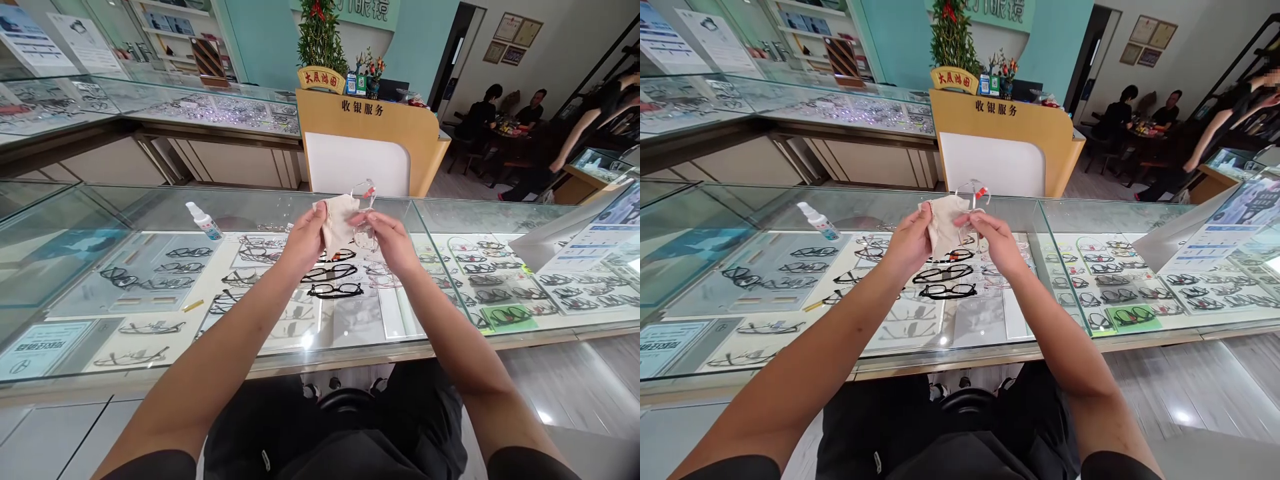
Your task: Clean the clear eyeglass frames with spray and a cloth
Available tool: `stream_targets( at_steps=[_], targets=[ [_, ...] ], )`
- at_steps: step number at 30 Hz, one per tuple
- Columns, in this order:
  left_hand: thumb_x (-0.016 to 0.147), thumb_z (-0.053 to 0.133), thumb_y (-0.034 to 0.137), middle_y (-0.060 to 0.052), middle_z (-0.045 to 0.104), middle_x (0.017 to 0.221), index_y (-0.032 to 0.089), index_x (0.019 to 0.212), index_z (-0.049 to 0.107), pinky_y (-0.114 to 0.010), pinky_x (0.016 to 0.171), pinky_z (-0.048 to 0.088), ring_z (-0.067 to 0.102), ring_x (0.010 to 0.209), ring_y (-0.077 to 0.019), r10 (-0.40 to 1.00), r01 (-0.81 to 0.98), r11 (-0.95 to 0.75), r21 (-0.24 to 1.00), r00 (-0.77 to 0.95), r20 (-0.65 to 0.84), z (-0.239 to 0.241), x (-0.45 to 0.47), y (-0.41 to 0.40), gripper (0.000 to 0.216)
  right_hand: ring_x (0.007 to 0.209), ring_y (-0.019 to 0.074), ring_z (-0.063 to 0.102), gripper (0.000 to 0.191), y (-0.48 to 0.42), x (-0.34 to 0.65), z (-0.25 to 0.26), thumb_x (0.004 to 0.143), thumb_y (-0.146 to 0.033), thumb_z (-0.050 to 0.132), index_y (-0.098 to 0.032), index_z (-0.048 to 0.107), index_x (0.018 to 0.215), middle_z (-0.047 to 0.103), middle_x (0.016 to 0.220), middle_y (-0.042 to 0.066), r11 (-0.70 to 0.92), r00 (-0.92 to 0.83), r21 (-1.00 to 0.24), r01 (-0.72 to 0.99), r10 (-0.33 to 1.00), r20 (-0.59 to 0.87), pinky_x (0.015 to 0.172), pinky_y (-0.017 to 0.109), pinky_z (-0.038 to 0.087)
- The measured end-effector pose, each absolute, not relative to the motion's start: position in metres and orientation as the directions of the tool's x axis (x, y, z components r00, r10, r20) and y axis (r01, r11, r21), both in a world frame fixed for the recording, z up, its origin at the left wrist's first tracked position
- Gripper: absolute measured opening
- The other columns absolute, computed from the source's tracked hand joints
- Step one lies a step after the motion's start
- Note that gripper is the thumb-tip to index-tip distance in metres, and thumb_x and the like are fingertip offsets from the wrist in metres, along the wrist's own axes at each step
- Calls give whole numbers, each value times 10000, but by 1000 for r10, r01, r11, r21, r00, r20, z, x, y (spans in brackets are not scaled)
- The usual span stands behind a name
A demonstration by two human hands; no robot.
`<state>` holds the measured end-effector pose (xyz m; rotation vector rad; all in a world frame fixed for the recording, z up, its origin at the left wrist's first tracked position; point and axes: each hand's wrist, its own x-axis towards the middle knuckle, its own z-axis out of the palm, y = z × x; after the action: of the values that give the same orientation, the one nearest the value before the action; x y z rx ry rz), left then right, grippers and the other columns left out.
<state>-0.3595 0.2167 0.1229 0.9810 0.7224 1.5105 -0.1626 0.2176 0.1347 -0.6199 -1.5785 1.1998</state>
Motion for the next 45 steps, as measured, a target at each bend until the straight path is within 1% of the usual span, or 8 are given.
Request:
stream_targets(
  at_steps=[5,12,17,23,30,36,41,45],
  targets=[
    [762,928,779,-56,806,839,183,1004,787,-291,640,556,766,773,-224,991,-360,-106,927,37,127,118,-356,210,658,1410,272,560,387,223,-159,131,1054,-596,646,-296,889,1033,663,1295,68,475,-205,-877,-67,854,478,1290,428,394],
    [842,857,792,-10,691,741,184,899,739,-270,603,467,633,663,-157,975,-279,-85,956,174,137,109,-345,200,622,1418,250,565,444,213,-171,129,1034,-682,682,-296,891,1102,717,1286,67,424,-286,-899,-111,852,437,1321,418,388],
    [895,811,783,22,586,599,208,779,619,-275,516,380,522,497,-128,973,-233,-98,968,183,143,99,-344,202,617,1332,259,595,445,209,-175,131,991,-700,736,-291,896,1066,727,1226,57,345,-335,-923,-172,860,384,1268,450,441],
    [885,862,716,12,630,618,201,793,631,-272,549,416,544,506,-125,961,-227,-111,968,225,163,105,-344,199,572,1212,244,625,408,213,-175,124,999,-650,738,-293,900,1113,729,1201,55,281,-359,-939,-199,870,337,1133,391,518],
    [785,994,580,-32,753,896,165,1063,762,-274,700,505,661,759,-158,926,-243,-98,965,333,178,116,-347,194,551,1057,194,633,282,213,-172,125,956,-528,811,-301,922,1080,695,1180,34,153,-324,-935,-318,910,259,947,305,543],
    [840,949,606,-67,772,989,157,1142,739,-309,786,547,709,873,-198,885,-204,-90,975,433,172,116,-355,199,581,1021,209,652,326,209,-173,130,878,-601,872,-319,924,1031,738,1172,29,84,-293,-939,-333,937,187,877,316,558],
    [861,885,711,-15,709,808,184,1018,710,-273,621,473,623,650,-145,931,-147,-177,973,296,214,116,-346,195,578,1070,217,691,423,207,-178,123,911,-671,824,-310,904,1118,789,1232,25,134,-308,-940,-314,922,235,915,317,570],
    [842,825,827,16,633,701,197,867,636,-254,566,418,538,583,-117,953,-131,-264,956,116,279,114,-336,190,658,841,169,640,539,203,-185,117,945,-720,764,-298,870,1262,761,1030,14,143,-300,-954,-263,928,222,705,287,502]
  ],
)
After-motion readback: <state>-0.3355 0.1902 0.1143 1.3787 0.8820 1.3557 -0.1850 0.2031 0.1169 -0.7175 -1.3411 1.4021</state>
